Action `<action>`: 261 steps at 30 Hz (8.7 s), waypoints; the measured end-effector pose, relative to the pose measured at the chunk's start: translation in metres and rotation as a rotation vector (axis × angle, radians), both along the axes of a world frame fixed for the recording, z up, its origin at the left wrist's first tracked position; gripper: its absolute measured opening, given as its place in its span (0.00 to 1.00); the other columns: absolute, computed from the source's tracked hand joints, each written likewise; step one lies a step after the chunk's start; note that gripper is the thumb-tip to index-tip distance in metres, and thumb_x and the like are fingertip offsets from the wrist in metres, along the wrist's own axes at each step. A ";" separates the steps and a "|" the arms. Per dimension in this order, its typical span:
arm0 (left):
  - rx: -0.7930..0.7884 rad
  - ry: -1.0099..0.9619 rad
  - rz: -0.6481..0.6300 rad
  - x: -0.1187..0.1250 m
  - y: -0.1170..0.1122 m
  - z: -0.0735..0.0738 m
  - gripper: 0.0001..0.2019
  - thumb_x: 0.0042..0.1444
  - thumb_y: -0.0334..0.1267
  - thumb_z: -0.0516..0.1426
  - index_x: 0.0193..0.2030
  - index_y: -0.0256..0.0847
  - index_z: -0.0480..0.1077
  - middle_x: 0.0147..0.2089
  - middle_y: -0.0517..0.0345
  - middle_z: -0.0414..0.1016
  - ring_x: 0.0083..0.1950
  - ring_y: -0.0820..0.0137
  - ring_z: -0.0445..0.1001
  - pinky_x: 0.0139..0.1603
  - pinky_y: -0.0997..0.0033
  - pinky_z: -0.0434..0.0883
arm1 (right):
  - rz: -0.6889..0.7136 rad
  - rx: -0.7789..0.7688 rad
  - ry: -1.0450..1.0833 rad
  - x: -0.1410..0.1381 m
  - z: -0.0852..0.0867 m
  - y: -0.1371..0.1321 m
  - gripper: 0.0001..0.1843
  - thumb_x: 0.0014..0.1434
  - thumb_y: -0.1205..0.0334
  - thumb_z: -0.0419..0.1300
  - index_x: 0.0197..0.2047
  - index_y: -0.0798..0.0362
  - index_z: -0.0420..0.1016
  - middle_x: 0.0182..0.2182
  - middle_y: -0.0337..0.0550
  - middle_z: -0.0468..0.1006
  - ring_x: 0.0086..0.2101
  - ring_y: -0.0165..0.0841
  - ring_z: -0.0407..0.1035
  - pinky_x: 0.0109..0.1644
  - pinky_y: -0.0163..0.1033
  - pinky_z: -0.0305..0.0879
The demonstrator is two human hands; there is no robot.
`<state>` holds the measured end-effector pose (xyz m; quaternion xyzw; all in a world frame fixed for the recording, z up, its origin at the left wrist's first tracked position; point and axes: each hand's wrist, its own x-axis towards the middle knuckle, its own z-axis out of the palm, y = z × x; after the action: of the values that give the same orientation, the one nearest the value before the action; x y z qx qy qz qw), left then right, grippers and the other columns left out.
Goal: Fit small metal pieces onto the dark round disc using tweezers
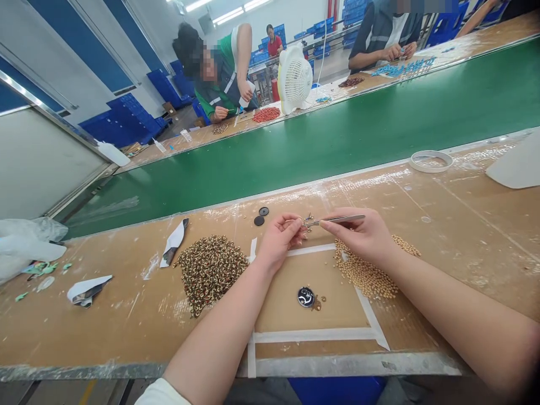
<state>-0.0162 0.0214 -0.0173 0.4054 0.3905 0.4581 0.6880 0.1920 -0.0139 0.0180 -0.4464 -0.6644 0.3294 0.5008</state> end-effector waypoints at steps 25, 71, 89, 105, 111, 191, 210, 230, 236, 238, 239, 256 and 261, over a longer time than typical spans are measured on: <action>0.020 -0.036 0.025 0.002 -0.001 0.001 0.23 0.54 0.55 0.69 0.45 0.38 0.75 0.39 0.52 0.82 0.31 0.74 0.78 0.27 0.78 0.72 | 0.233 -0.022 -0.042 0.011 0.003 -0.004 0.13 0.64 0.51 0.67 0.36 0.50 0.85 0.27 0.43 0.81 0.26 0.32 0.69 0.27 0.40 0.65; 0.359 1.668 0.113 -0.134 0.000 0.086 0.08 0.58 0.39 0.61 0.39 0.41 0.82 0.46 0.48 0.84 0.46 0.60 0.78 0.43 0.67 0.66 | 0.552 -0.247 -0.032 0.017 -0.020 0.003 0.19 0.62 0.46 0.68 0.34 0.56 0.83 0.27 0.41 0.74 0.26 0.29 0.63 0.29 0.36 0.57; 0.214 1.791 -0.021 -0.137 -0.026 0.062 0.02 0.50 0.36 0.65 0.28 0.44 0.79 0.34 0.52 0.83 0.38 0.61 0.80 0.37 0.70 0.65 | 0.620 -0.183 -0.059 0.004 -0.022 0.002 0.24 0.64 0.42 0.64 0.35 0.57 0.83 0.23 0.37 0.64 0.25 0.28 0.54 0.30 0.38 0.48; 0.428 1.591 0.089 -0.130 -0.032 0.064 0.06 0.61 0.40 0.57 0.38 0.43 0.75 0.44 0.51 0.82 0.47 0.59 0.78 0.42 0.67 0.66 | 0.571 -0.170 -0.016 0.000 -0.037 0.007 0.24 0.61 0.40 0.66 0.34 0.55 0.82 0.25 0.39 0.68 0.28 0.30 0.56 0.32 0.38 0.49; 0.394 0.838 0.222 -0.088 -0.021 0.048 0.13 0.62 0.49 0.60 0.40 0.41 0.72 0.36 0.56 0.78 0.38 0.66 0.78 0.34 0.70 0.70 | 0.493 -0.188 0.079 0.007 -0.035 0.013 0.23 0.60 0.41 0.67 0.33 0.56 0.81 0.24 0.38 0.66 0.26 0.28 0.54 0.30 0.38 0.47; 0.230 0.404 -0.203 0.016 -0.015 -0.001 0.17 0.65 0.38 0.61 0.59 0.35 0.74 0.42 0.50 0.80 0.30 0.76 0.78 0.26 0.78 0.71 | 0.044 -0.209 0.329 0.024 -0.022 0.032 0.28 0.56 0.39 0.69 0.24 0.51 0.63 0.17 0.30 0.54 0.21 0.24 0.46 0.25 0.36 0.40; 0.253 0.395 -0.238 0.018 -0.013 -0.006 0.14 0.67 0.35 0.58 0.56 0.43 0.62 0.38 0.57 0.76 0.32 0.73 0.77 0.28 0.76 0.73 | 0.031 -0.263 0.067 0.027 -0.027 0.033 0.19 0.60 0.46 0.64 0.29 0.53 0.71 0.17 0.32 0.59 0.21 0.25 0.51 0.26 0.37 0.45; 0.172 0.336 -0.173 0.020 -0.015 -0.001 0.13 0.63 0.32 0.61 0.52 0.41 0.64 0.38 0.54 0.79 0.33 0.73 0.79 0.29 0.75 0.71 | 0.028 -0.175 -0.001 0.028 -0.027 0.033 0.18 0.63 0.52 0.63 0.26 0.52 0.69 0.19 0.35 0.60 0.24 0.28 0.52 0.29 0.39 0.46; 0.142 0.329 -0.132 0.022 -0.017 0.001 0.12 0.62 0.31 0.61 0.50 0.41 0.64 0.36 0.54 0.80 0.32 0.73 0.79 0.30 0.74 0.71 | 0.009 -0.131 -0.058 0.027 -0.024 0.030 0.15 0.63 0.55 0.63 0.27 0.52 0.72 0.20 0.36 0.62 0.24 0.29 0.54 0.30 0.40 0.48; 0.140 0.321 -0.122 0.022 -0.018 0.001 0.13 0.62 0.30 0.61 0.49 0.41 0.64 0.36 0.55 0.80 0.32 0.73 0.79 0.30 0.74 0.71 | 0.009 -0.119 -0.053 0.027 -0.024 0.030 0.15 0.63 0.56 0.63 0.27 0.52 0.72 0.19 0.36 0.62 0.24 0.29 0.54 0.30 0.40 0.48; 0.139 0.319 -0.117 0.022 -0.017 0.001 0.13 0.62 0.30 0.61 0.50 0.41 0.63 0.36 0.55 0.79 0.31 0.73 0.79 0.30 0.74 0.71 | 0.008 -0.112 -0.052 0.027 -0.024 0.030 0.15 0.63 0.56 0.62 0.27 0.52 0.72 0.19 0.36 0.62 0.24 0.28 0.53 0.30 0.40 0.47; 0.211 0.430 -0.139 0.021 -0.017 0.002 0.15 0.62 0.34 0.62 0.54 0.41 0.68 0.40 0.53 0.80 0.27 0.77 0.71 0.20 0.79 0.67 | -0.146 -0.173 0.273 0.029 -0.027 0.037 0.21 0.61 0.46 0.65 0.24 0.51 0.68 0.17 0.32 0.54 0.21 0.26 0.47 0.27 0.39 0.43; 0.232 0.484 -0.150 0.022 -0.019 0.005 0.10 0.62 0.37 0.62 0.49 0.37 0.74 0.41 0.48 0.82 0.24 0.79 0.71 0.19 0.79 0.67 | -0.209 -0.191 0.378 0.034 -0.025 0.040 0.22 0.61 0.48 0.65 0.23 0.51 0.68 0.16 0.32 0.55 0.20 0.26 0.47 0.27 0.39 0.42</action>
<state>0.0058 0.0022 -0.0124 0.6066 0.4574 0.3375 0.5558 0.2256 0.0260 -0.0069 -0.4885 -0.4749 0.4147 0.6032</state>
